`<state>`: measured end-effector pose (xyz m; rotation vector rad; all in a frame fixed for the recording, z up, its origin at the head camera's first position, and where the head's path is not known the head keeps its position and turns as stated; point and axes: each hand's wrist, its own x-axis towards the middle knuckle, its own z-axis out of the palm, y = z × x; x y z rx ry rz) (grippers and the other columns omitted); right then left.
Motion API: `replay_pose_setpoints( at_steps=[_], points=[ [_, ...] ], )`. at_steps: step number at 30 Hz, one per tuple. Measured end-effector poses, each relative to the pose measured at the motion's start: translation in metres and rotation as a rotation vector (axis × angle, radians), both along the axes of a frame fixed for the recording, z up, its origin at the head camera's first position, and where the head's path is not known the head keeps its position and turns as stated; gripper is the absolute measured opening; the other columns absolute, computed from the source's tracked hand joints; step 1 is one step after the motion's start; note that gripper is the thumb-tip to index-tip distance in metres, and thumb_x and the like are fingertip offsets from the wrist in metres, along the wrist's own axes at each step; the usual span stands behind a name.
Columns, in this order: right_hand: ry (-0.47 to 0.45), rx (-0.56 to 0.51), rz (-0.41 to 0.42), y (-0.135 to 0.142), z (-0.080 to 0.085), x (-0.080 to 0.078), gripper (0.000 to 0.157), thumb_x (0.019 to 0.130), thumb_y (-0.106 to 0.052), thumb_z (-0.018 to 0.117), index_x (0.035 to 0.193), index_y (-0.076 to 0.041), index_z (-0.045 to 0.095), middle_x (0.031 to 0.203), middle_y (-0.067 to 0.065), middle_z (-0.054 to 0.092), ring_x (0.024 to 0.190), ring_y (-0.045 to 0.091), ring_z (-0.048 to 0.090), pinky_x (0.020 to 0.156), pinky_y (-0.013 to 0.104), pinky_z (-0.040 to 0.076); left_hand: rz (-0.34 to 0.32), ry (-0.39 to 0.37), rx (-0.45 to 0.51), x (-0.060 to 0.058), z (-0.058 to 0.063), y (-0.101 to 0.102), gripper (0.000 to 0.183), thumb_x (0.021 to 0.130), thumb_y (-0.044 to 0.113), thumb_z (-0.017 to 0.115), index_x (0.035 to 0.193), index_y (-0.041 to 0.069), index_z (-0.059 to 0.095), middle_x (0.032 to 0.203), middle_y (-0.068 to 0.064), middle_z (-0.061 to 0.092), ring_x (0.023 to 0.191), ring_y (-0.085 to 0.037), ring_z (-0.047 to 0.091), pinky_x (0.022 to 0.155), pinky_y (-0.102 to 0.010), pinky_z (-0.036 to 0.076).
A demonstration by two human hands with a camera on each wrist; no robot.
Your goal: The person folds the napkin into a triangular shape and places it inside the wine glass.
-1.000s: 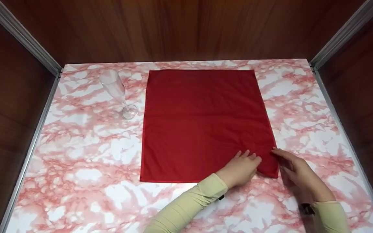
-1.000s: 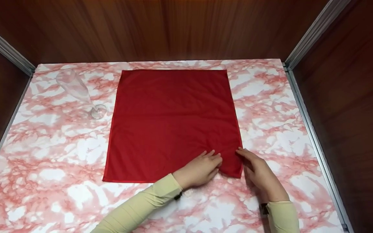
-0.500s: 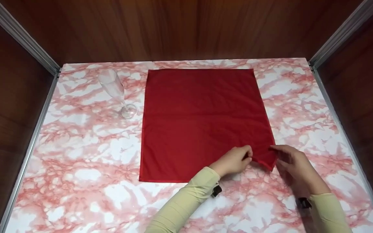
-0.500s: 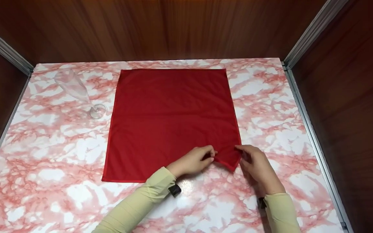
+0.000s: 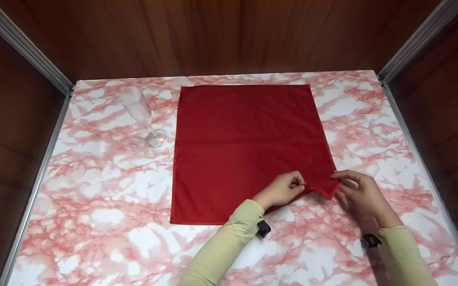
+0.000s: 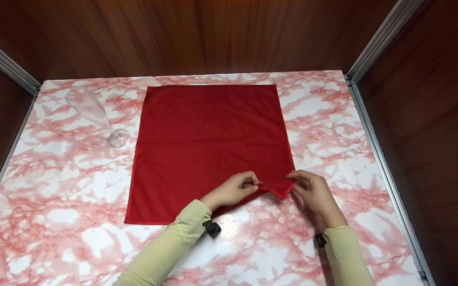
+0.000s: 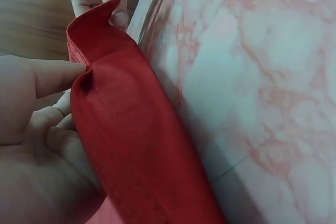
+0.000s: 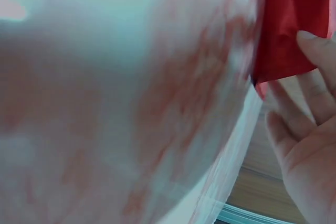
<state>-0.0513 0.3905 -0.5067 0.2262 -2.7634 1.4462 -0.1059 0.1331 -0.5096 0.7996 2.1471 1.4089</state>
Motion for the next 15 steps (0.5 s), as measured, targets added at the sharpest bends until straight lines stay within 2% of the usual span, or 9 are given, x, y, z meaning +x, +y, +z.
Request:
replay_pose_setpoints(
  at_steps=[7,11,15],
  points=[
    [-0.032,-0.166,0.084,-0.009,0.024,-0.006,0.026,0.088,0.017,0.055,0.113,0.013,0.059,0.104,0.029,0.064,0.101,0.021,0.063,0.092,0.020,0.045,0.012,-0.071,0.027,-0.003,0.000,-0.002,0.008,0.093,0.007,0.061,0.088,0.010,0.056,0.105,-0.004,0.064,0.103,-0.008,0.060,0.085,-0.015,0.045],
    [-0.050,-0.207,0.091,-0.012,0.034,-0.007,0.027,0.088,0.019,0.051,0.113,0.015,0.058,0.101,0.031,0.063,0.100,0.024,0.064,0.088,0.021,0.047,0.019,-0.114,0.047,-0.003,0.000,-0.003,0.006,0.092,0.006,0.061,0.089,0.008,0.057,0.104,-0.005,0.065,0.101,-0.008,0.061,0.083,-0.015,0.046],
    [-0.071,-0.228,0.087,-0.011,0.033,-0.011,0.026,0.088,0.018,0.051,0.113,0.016,0.058,0.101,0.032,0.063,0.097,0.021,0.064,0.084,0.020,0.049,0.033,-0.157,0.062,-0.003,0.000,-0.003,0.005,0.092,0.006,0.062,0.090,0.005,0.058,0.099,-0.003,0.065,0.097,-0.007,0.061,0.081,-0.016,0.046]
  ],
)
